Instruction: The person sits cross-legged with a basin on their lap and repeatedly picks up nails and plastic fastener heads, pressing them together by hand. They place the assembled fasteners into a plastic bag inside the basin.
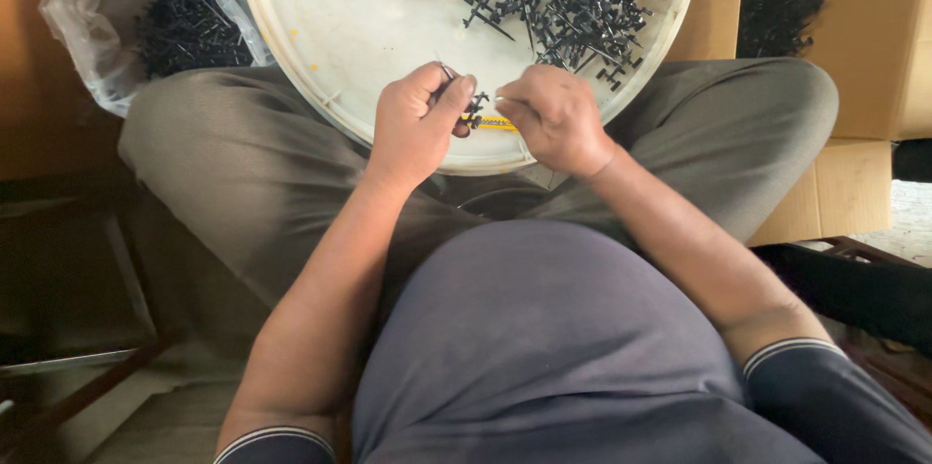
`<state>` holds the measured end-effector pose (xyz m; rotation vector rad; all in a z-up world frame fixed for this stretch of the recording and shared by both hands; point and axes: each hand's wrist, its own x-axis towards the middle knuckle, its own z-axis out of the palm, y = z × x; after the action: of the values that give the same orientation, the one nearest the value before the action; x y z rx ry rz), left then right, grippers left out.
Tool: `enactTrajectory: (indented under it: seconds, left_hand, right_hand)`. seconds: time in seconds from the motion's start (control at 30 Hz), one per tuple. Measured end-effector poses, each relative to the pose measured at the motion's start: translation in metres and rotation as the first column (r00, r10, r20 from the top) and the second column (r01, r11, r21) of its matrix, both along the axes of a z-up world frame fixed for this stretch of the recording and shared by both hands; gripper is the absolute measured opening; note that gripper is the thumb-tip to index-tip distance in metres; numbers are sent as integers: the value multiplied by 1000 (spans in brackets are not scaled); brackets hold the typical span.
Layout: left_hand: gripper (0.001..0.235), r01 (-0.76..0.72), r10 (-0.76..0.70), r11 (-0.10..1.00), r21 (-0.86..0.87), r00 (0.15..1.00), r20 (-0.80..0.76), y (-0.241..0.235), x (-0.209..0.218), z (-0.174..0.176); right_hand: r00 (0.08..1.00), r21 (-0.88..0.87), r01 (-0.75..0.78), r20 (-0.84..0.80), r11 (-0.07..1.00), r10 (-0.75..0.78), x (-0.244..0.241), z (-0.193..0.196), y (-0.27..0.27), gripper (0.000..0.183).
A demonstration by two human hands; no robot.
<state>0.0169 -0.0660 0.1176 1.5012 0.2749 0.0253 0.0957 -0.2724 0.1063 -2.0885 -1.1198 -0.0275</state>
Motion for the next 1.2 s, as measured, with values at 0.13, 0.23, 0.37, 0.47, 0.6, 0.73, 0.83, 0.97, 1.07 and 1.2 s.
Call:
enactTrajectory:
  seconds: [0.13,0.23,0.37,0.47,0.6,0.73,0.83,0.97,1.07,1.2]
  left_hand:
    - [26,-126,127,992,25,992,-24,0,-1,6]
    - [28,-168,94,908,384,974,204,-2,-4,15]
    - [30,-223,24,748,625,950,311,-7,-7,20]
    - [31,-210,8,749,628,951,309,-6,-8,22]
    - [30,-143,-49,805,575,951,305,-7,-7,22]
    - [27,-93,-93,840,535,945,312,-7,-7,22]
    - [24,-136,-136,774,619,918,372,-9,-8,25]
    - [17,-239,-183,659,713,868,461,-12,-9,29]
    - [20,-247,-108,694,676,893,438,-12,-7,30]
    - [23,-257,-23,711,654,922,388,-9,-4,24]
  right_hand:
    - [627,181,307,-777,934,-55,-5,-15,-3,14]
    - [-8,406,479,-885,779,466,1,-20,-4,10]
    - [-20,359,429,-914,829,406,-2,-20,1,15]
    - [191,336,317,-939,887,287,-5,-15,7,20]
    - [480,142,178,-876,974,40,-2,-11,6,20]
    - [861,147,9,-505,989,68,0,-13,3,13]
    - [874,64,125,-480,990,-80,-7,-19,8,15]
    - [329,110,452,-943,885,-51,-12,-25,18,21]
    - [60,259,512,-962,819,267,-4,-21,16,20]
    - [-150,239,474,-926,847,346,-4,-14,11,13]
